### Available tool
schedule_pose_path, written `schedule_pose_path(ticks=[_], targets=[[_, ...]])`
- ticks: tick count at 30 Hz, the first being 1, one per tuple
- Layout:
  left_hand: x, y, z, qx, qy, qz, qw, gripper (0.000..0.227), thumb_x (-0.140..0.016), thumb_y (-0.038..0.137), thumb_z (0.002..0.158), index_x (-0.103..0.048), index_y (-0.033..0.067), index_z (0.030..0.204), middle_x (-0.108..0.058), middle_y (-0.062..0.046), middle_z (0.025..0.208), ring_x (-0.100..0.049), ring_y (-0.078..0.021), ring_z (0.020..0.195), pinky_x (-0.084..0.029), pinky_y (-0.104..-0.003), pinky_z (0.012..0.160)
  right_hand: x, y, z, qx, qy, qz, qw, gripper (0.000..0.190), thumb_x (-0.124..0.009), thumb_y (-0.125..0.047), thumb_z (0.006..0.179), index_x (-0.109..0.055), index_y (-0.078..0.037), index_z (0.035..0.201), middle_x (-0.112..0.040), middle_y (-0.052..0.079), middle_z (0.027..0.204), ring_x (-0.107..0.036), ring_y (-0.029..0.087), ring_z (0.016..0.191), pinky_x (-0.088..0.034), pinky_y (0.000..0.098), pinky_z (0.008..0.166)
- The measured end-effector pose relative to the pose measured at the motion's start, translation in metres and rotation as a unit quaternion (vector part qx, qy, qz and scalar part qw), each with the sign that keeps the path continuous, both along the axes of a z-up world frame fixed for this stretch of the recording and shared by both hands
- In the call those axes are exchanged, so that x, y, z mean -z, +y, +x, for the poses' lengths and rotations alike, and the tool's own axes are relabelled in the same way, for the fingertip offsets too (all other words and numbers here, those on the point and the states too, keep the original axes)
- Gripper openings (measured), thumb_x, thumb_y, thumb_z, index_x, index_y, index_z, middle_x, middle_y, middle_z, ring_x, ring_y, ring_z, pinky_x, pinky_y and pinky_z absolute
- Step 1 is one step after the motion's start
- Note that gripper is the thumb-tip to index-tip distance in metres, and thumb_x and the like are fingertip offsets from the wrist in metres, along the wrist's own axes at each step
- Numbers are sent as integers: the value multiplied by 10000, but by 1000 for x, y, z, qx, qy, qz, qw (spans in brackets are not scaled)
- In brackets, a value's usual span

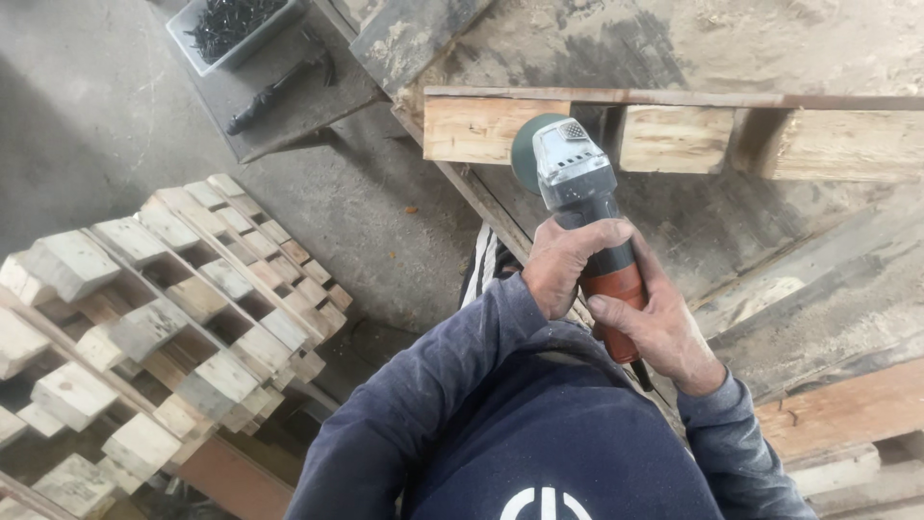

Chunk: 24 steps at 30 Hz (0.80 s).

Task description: The person uses an angle grinder with a sanding disc to smooth the edges and surfaces of small wooden blocks. They hold each block with one hand while operating the tool with the other, moving between different pieces on a workbench.

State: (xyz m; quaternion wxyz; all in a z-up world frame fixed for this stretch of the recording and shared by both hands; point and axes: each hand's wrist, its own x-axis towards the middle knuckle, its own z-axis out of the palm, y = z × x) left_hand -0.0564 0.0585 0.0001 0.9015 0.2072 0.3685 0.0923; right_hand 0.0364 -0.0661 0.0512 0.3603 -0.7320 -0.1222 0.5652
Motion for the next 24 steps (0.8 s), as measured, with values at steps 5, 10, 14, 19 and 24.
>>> schedule_pose_path(ticks=[5, 10, 14, 19, 24], targets=[[9, -4, -17, -14, -20, -12, 1000, 378, -788, 203, 838, -633, 13, 1126, -680, -110, 1003, -674, -217, 911, -587, -391, 839, 7, -1, -12, -50, -25, 11, 998, 1052, -780, -380, 777, -228, -128, 1637, -631, 168, 1276, -685, 251, 1049, -583, 400, 865], [10, 8, -47, -50, 2, -9, 999, 415, -786, 196, 836, -585, 28, 1158, -644, -93, 1011, -666, -210, 904, -607, -398, 825, 16, 14, -30, -90, -14, 55, 994, 1023, -778, -350, 807, -219, -103, 1627, -561, 182, 1439, -589, 293, 1313, -480, 426, 1081], [3, 24, -69, -91, 5, -24, 996, 423, -773, 174, 841, -574, 8, 1175, -629, -99, 1023, -651, -203, 908, -587, -382, 829, 20, 36, -43, -124, -8, 64, 990, 992, -768, -296, 811, -238, -115, 1630, -531, 178, 1493, -555, 291, 1362, -455, 426, 1105], [8, 37, -87, -139, 15, -35, 990, 400, -764, 164, 834, -564, 21, 1150, -603, -84, 1001, -633, -187, 895, -578, -383, 825, 26, 60, -54, -158, 0, 72, 985, 992, -769, -284, 806, -231, -128, 1624, -533, 180, 1484, -575, 296, 1337, -476, 426, 1089], [17, 50, -108, -153, 43, -8, 987, 387, -755, 204, 822, -579, 12, 1109, -612, -97, 976, -648, -208, 875, -596, -402, 809, 34, 87, -65, -207, 28, 57, 976, 996, -768, -280, 782, -245, -149, 1619, -582, 189, 1420, -633, 302, 1274, -514, 416, 1066]])
